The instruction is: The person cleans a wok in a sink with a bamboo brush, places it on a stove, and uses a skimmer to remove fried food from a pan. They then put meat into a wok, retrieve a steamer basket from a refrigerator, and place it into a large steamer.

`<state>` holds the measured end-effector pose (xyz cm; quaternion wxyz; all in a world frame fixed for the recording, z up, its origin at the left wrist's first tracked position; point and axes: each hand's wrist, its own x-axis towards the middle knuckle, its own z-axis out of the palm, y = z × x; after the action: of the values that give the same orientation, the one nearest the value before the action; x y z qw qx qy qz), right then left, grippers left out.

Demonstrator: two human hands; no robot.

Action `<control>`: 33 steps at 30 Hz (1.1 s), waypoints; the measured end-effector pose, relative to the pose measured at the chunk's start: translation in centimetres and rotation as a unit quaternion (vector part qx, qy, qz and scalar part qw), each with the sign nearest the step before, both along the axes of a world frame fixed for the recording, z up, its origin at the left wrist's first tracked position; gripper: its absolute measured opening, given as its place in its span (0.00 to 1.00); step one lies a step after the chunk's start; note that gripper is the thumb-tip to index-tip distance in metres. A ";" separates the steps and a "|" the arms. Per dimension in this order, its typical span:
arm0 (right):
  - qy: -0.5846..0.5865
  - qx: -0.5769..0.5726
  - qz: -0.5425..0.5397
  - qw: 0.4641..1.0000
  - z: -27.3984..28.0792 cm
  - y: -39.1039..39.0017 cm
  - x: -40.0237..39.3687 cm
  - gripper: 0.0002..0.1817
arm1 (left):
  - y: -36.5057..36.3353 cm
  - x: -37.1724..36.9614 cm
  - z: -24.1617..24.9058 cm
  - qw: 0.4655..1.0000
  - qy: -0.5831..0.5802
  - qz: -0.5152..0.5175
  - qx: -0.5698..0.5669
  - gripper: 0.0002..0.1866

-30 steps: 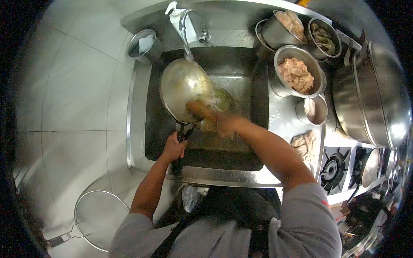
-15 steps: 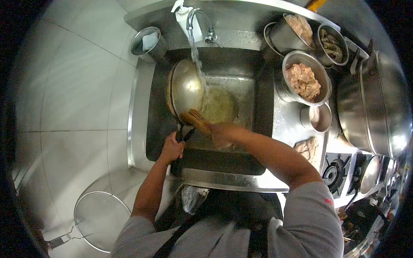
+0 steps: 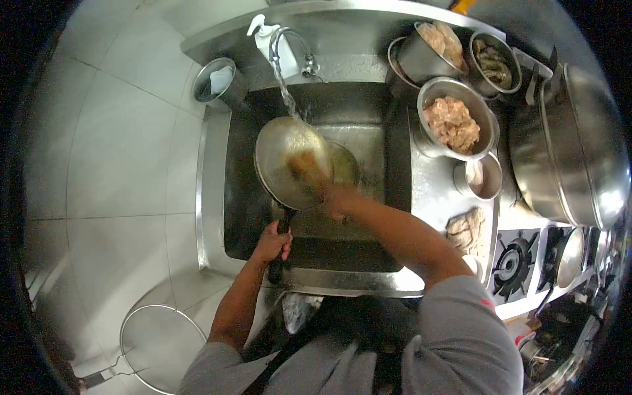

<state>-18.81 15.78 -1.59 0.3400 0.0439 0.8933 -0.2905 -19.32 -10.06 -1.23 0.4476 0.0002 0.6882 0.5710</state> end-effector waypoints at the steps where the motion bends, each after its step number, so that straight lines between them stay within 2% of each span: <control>1: -0.005 -0.005 -0.005 1.000 2.0 -0.5 1.7 0.45 | 0.2 0.0 0.0 1.000 0.008 0.002 -0.013 0.04; 2: 0.023 -0.012 0.021 0.999 4.0 -0.3 3.0 0.41 | 0.3 -0.1 -0.1 1.000 0.008 -0.002 -0.013 0.04; 4: 0.050 -0.015 0.046 0.998 3.2 0.6 2.5 0.37 | 0.6 0.2 -0.5 1.000 -0.014 0.007 0.015 0.05; 6: -0.029 0.088 -0.031 0.995 -2.1 2.5 -1.5 0.34 | 1.3 0.5 -0.6 1.000 -0.009 -0.023 0.015 0.05; 7: -0.026 0.087 -0.036 0.995 -1.4 1.7 -1.2 0.34 | 1.7 0.5 -0.6 0.999 -0.005 -0.046 0.014 0.05; 8: 0.039 0.036 -0.001 0.999 0.4 0.4 -1.3 0.33 | 2.7 -0.2 -0.3 0.998 0.005 -0.053 0.016 0.05; 10: 0.094 -0.026 0.028 0.995 2.3 -1.5 -0.9 0.31 | 3.2 0.7 0.7 0.998 -0.011 -0.063 -0.011 0.06; 12: 0.026 -0.068 -0.071 0.995 3.5 -1.2 -1.6 0.27 | 2.8 1.4 -1.1 0.998 -0.014 -0.063 0.004 0.06; 14: 0.060 -0.051 -0.217 0.973 1.1 -0.9 -3.7 0.25 | 3.9 0.8 -0.7 0.996 -0.039 -0.070 0.028 0.08; 16: 0.021 -0.112 -0.098 0.989 0.0 -2.4 -4.0 0.26 | 4.3 0.8 -1.0 0.997 -0.022 -0.077 -0.014 0.10; 18: 0.015 -0.155 -0.110 0.982 -0.2 -1.6 -5.5 0.27 | 4.5 1.4 -1.3 0.998 -0.036 -0.049 -0.023 0.13; 20: -0.006 -0.246 -0.118 0.962 -0.6 -1.6 -6.2 0.31 | 3.7 1.4 -1.1 0.995 -0.018 -0.087 -0.051 0.13; 21: -0.109 -0.312 -0.321 0.888 6.5 -0.1 -5.3 0.36 | 3.5 0.9 -1.7 0.994 -0.023 -0.101 -0.047 0.13; 22: -0.101 -0.316 -0.320 0.887 6.2 -0.5 -5.6 0.36 | 3.3 0.0 -2.5 0.992 -0.026 -0.116 -0.041 0.13; 24: 0.062 -0.328 -0.322 0.886 4.5 -2.9 -4.6 0.35 | 3.1 0.0 -3.8 0.980 0.054 -0.149 -0.123 0.12; 26: 0.177 -0.255 -0.459 0.832 4.6 -4.4 -3.8 0.21 | 4.1 0.9 -1.0 0.994 -0.030 -0.084 -0.062 0.11; 27: 0.043 -0.382 -0.497 0.778 2.8 -2.9 -5.5 0.24 | 3.8 1.3 -0.6 0.994 -0.034 -0.084 -0.066 0.11; 28: -0.085 -0.495 -0.514 0.695 2.7 -2.0 -6.6 0.28 | 3.8 1.0 -0.2 0.994 -0.033 -0.087 -0.064 0.10; 29: -0.107 -0.507 -0.541 0.663 2.6 -2.4 -7.1 0.30 | 3.9 0.3 0.1 0.994 -0.029 -0.092 -0.061 0.10; 30: -0.104 -0.509 -0.541 0.662 2.3 -3.6 -6.8 0.30 | 3.9 0.1 0.2 0.993 -0.025 -0.093 -0.062 0.10; 32: 0.066 -0.446 -0.441 0.776 3.0 -5.2 -4.9 0.30 | 4.5 1.1 -0.4 0.995 -0.003 -0.077 -0.056 0.10; 33: 0.044 -0.419 -0.381 0.823 3.2 -3.8 -4.9 0.30 | 4.3 1.2 -0.7 0.996 -0.009 -0.076 -0.055 0.10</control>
<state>-23.69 11.94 1.58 0.1479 0.2209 0.6117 -0.7451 -18.08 -5.75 -1.90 0.4953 0.0232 0.7123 0.4968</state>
